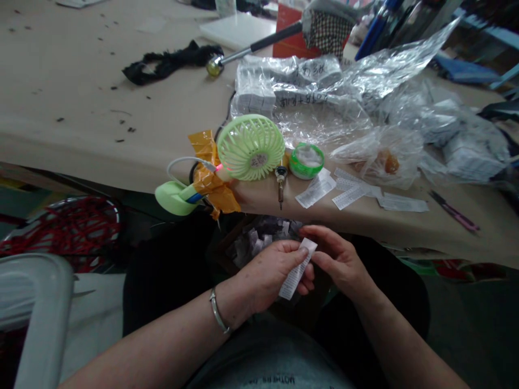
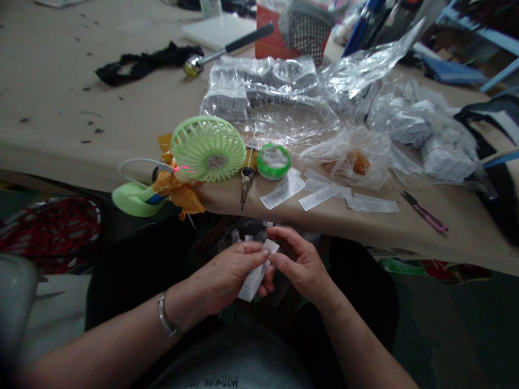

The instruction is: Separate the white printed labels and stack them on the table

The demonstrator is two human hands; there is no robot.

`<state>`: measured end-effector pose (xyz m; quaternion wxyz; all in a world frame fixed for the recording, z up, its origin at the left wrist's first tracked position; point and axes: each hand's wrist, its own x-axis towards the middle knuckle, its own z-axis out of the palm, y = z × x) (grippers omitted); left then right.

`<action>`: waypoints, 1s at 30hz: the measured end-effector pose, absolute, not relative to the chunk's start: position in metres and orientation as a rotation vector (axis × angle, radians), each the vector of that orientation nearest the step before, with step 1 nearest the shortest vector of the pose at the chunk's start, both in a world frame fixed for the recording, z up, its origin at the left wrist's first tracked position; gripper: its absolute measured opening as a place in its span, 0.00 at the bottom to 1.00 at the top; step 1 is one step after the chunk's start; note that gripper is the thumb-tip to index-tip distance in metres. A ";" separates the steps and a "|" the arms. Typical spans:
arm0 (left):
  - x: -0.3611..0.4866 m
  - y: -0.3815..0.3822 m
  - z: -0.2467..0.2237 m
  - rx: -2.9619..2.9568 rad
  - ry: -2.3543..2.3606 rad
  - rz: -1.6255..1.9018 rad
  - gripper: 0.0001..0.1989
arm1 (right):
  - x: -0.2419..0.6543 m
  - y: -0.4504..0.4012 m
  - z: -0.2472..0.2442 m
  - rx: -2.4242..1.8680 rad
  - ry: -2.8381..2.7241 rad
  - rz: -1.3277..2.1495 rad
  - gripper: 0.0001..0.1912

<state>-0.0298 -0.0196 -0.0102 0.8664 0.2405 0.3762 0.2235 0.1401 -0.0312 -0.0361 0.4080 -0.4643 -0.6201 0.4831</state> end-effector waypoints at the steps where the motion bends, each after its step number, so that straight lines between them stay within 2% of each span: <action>1: -0.031 -0.019 -0.011 0.496 0.798 0.484 0.12 | 0.139 -0.033 -0.031 -1.224 -1.669 1.043 0.19; 4: -0.033 -0.019 -0.013 0.499 0.821 0.517 0.12 | 0.133 -0.036 -0.022 -1.282 -1.907 0.659 0.18; 8: -0.034 -0.020 -0.012 0.513 0.833 0.541 0.12 | 0.126 -0.036 -0.023 -1.280 -1.983 0.554 0.16; 12: -0.038 -0.020 -0.011 0.515 0.850 0.585 0.12 | 0.120 -0.034 -0.024 -1.322 -1.765 0.751 0.15; 16: -0.043 -0.020 -0.009 0.585 0.876 0.640 0.12 | 0.108 -0.028 -0.021 -1.333 -1.403 1.153 0.07; 19: -0.046 -0.020 -0.006 0.641 0.935 0.673 0.13 | 0.099 -0.022 -0.022 -1.290 -1.242 1.315 0.07; 25: -0.052 -0.017 -0.003 0.783 0.999 0.760 0.14 | 0.088 -0.012 -0.022 -1.261 -1.215 1.259 0.08; 30: -0.060 -0.007 -0.003 1.072 1.094 0.889 0.09 | 0.081 -0.004 -0.015 -1.271 -1.316 1.161 0.06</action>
